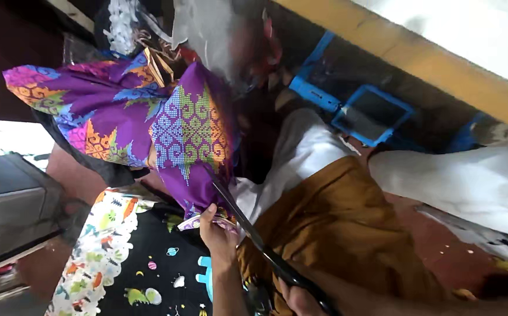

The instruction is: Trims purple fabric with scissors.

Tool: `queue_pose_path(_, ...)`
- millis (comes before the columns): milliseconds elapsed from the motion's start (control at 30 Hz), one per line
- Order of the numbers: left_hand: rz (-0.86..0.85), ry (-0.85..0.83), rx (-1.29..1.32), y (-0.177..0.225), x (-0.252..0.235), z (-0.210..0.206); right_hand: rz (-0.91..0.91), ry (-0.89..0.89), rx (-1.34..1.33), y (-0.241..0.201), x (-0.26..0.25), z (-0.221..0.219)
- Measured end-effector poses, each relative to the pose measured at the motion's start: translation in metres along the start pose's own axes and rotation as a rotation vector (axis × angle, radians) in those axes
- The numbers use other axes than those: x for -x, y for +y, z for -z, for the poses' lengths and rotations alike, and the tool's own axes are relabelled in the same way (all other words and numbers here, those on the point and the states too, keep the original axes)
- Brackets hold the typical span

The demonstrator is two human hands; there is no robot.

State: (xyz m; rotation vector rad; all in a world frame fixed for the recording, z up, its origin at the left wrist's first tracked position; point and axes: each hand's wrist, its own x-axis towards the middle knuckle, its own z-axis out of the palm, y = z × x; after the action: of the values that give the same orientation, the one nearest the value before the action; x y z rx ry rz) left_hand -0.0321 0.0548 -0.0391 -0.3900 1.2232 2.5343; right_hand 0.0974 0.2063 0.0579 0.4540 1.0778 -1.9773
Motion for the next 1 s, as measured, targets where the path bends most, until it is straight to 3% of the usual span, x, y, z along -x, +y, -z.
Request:
queue_pose_path(367,-0.023,0.029,0.013,-0.003,-0.002,-0.001,-0.017,-0.029,0.099,-0.001,0.018,0.0)
queue_pose_path(1000,-0.054,0.099,-0.063,-0.002,0.002,-0.009,0.052,-0.032,0.008,0.017,0.029,-0.002)
